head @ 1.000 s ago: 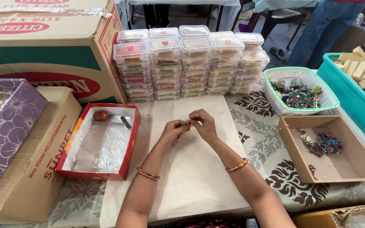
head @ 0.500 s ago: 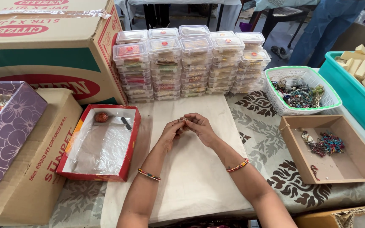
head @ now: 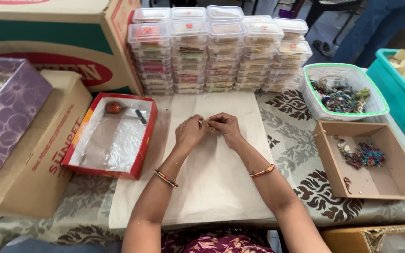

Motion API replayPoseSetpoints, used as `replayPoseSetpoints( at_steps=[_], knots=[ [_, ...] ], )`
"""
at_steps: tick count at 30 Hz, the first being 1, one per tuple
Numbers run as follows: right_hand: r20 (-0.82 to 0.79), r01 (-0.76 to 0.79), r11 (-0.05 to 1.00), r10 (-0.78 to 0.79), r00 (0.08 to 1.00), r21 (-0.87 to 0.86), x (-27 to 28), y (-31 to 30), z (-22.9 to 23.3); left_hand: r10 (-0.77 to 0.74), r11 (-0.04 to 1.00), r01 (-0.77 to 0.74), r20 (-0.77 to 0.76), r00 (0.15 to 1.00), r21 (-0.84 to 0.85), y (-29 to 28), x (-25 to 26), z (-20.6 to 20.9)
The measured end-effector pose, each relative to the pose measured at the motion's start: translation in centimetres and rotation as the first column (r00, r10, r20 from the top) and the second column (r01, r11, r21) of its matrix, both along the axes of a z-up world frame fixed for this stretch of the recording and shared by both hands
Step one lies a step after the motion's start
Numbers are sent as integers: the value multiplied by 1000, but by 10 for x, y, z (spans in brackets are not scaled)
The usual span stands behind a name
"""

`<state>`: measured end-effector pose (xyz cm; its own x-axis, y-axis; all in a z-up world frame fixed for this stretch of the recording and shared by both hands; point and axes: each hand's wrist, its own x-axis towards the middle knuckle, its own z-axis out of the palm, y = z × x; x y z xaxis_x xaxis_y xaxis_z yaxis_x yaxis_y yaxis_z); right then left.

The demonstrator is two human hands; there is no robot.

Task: The person sits at a table and packs small jewelry items into clear plastic bags. They then place the sealed bags into decorative red and gold pouches, folding the tops closed. The person handles multiple items from a box and a basket, organizing them into the pouches.

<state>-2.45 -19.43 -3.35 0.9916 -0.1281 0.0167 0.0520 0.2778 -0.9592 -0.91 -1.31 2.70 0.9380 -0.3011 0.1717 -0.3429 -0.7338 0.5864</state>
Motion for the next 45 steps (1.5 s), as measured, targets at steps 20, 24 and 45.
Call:
replayPoseSetpoints(
  at_steps=[20,24,45],
  knots=[
    [-118,-70,985,52,992,-158,-8,3,10,30,822,-2,-40,999,569,271,42,1],
    [-102,-70,985,54,993,-155,-3,0,1,-31,885,50,-48,998,463,254,15,39],
    [6,90,992,-90,996,-83,-2,0,-2,-226,899,-111,666,711,423,154,2,179]
  ],
)
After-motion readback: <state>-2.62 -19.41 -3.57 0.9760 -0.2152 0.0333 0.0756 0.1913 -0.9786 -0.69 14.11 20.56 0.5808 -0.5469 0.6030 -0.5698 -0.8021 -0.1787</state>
